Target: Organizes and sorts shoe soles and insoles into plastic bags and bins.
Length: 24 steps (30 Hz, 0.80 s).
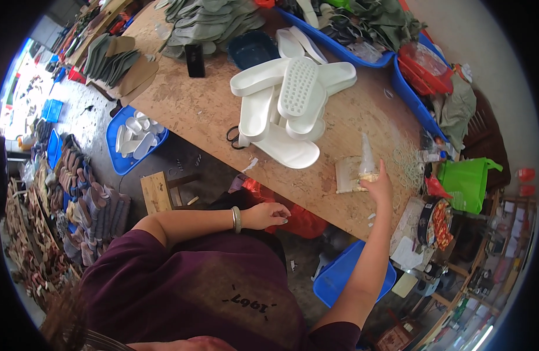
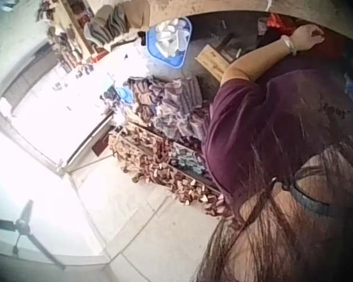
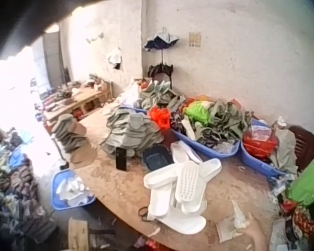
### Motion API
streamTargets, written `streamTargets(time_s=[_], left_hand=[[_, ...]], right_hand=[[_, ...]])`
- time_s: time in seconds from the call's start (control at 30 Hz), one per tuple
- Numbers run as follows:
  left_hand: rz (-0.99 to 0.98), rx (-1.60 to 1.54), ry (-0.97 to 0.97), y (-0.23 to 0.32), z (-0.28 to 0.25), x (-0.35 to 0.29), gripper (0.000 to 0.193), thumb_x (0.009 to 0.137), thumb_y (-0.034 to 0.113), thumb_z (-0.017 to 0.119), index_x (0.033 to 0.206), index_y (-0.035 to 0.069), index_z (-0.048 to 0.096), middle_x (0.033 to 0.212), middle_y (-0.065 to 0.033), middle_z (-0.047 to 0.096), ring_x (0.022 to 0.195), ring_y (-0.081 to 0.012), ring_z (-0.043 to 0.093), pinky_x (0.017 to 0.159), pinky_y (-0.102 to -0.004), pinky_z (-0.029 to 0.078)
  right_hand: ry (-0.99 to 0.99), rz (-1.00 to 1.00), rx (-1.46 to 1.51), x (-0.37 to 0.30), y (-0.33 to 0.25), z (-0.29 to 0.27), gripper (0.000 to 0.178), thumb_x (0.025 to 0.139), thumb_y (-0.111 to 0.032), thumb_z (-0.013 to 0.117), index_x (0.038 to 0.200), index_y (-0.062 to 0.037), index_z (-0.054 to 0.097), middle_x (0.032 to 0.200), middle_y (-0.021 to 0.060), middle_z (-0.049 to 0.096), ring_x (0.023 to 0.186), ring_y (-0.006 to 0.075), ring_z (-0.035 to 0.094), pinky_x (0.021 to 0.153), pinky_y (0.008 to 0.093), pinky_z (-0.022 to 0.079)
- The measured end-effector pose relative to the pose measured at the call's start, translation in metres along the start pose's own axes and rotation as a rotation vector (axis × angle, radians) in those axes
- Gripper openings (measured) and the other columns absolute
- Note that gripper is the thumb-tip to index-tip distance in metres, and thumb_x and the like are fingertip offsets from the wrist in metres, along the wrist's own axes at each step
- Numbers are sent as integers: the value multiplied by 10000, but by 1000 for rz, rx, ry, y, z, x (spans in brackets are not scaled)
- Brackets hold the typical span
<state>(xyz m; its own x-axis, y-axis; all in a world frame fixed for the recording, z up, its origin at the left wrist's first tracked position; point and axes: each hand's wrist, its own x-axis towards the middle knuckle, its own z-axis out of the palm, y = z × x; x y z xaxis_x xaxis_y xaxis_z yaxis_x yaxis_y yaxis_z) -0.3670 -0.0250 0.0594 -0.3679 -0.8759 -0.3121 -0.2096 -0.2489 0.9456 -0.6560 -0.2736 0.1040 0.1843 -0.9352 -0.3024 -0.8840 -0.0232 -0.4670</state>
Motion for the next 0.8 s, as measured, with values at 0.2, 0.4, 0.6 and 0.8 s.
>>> streamTargets(time_s=[0.2, 0.4, 0.6, 0.8], left_hand=[[-140, -168, 172, 2, -52, -40, 237, 890, 222, 565, 988, 14, 623, 806, -78, 666, 682, -128, 631, 650, -268, 513], [-130, -510, 929, -39, -233, -13, 213, 941, 188, 490, 996, 12, 595, 770, -45, 609, 631, -114, 569, 574, -237, 464], [-191, -719, 1017, -36, -365, 101, 341, 915, 311, 549, 1114, 37, 505, 981, -100, 625, 717, -164, 633, 619, -243, 461], [-387, -761, 778, -67, -417, 165, 281, 910, 166, 505, 1146, 16, 471, 1005, -98, 604, 761, -196, 648, 622, -271, 484]], right_hand=[[-45, 49, -10, 24, -43, -21, 1005, 553, -148, 768, 1424, -127, 268, 1197, 226, 559, 1048, 322, 579, 873, 352, 449], [164, -3, 148, 55, -34, -19, 972, 594, -137, 761, 1426, -130, 259, 1258, 223, 510, 1101, 304, 538, 911, 347, 418], [375, 200, 196, 57, -61, 33, 915, 661, -176, 747, 1426, -115, 249, 1389, 223, 363, 1231, 310, 426, 994, 373, 349], [417, 250, 111, 54, -87, 48, 888, 707, -158, 722, 1432, -76, 216, 1418, 217, 319, 1286, 318, 358, 1047, 375, 291]])
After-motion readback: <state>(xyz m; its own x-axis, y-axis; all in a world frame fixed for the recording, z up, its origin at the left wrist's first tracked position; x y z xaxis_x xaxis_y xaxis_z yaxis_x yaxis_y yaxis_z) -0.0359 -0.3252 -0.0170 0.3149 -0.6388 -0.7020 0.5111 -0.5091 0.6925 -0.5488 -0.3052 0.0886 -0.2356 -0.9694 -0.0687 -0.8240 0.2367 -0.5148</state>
